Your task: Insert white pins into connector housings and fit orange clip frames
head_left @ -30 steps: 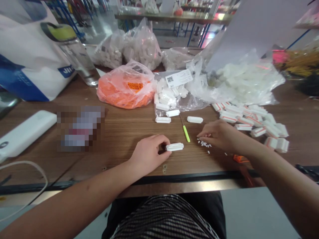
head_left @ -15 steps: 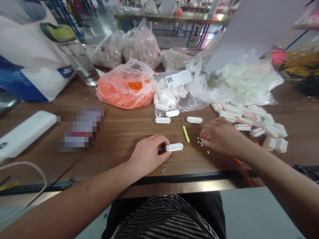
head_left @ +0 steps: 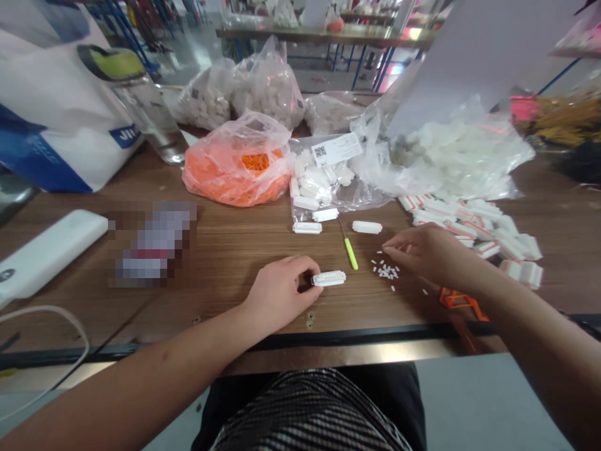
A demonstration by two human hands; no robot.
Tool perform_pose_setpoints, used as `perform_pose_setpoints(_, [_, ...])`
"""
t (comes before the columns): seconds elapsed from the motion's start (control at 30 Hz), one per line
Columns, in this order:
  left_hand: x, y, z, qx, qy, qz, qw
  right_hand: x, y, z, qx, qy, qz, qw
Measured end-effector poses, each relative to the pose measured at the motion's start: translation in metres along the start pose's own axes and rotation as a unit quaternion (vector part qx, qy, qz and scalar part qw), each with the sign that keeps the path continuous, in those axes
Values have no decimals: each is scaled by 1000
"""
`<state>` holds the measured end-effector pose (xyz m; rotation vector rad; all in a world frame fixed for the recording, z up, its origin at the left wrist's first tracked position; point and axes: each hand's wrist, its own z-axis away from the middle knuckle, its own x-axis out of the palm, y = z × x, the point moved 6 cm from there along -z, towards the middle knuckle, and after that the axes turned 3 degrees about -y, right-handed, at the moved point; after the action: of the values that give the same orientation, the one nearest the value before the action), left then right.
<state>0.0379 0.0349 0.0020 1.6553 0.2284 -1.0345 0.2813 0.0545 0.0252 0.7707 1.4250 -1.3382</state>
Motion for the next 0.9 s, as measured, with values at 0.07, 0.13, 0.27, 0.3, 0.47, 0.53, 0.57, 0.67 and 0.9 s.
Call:
perform_pose_setpoints(0.07, [0,0,0,1,1,0,1000,5,5,0,47,-6,11,999])
perform_pose_setpoints(0.13, [0,0,0,2,0,0,1000,9,5,-1,31,0,29,999])
perform_pose_setpoints(0.27, [-1,0,0,3,-2,0,1000,12,0,-3,-49,28,76,996])
perform_pose_setpoints(0.3, [-1,1,0,3,-2,2,1000,12,-1,-3,-66,31,90,993])
perform_pose_setpoints(0.47, [-1,1,0,2,0,4,1000,10,-2,-3,-72,21,98,992])
perform_pose_setpoints(0.53, [-1,1,0,-1,-1,4,1000,9,-2,-2,-55,14,90,994])
perform_pose_setpoints(0.57, [-1,1,0,-2,-2,5,1000,8,-1,-2,-48,13,87,995])
perform_pose_setpoints(0.67, [-1,1,0,-1,0,6,1000,8,0,-1,-27,24,64,997])
perform_pose_setpoints(0.9, [-1,1,0,8,2,2,1000,16,10,3,25,55,4,998])
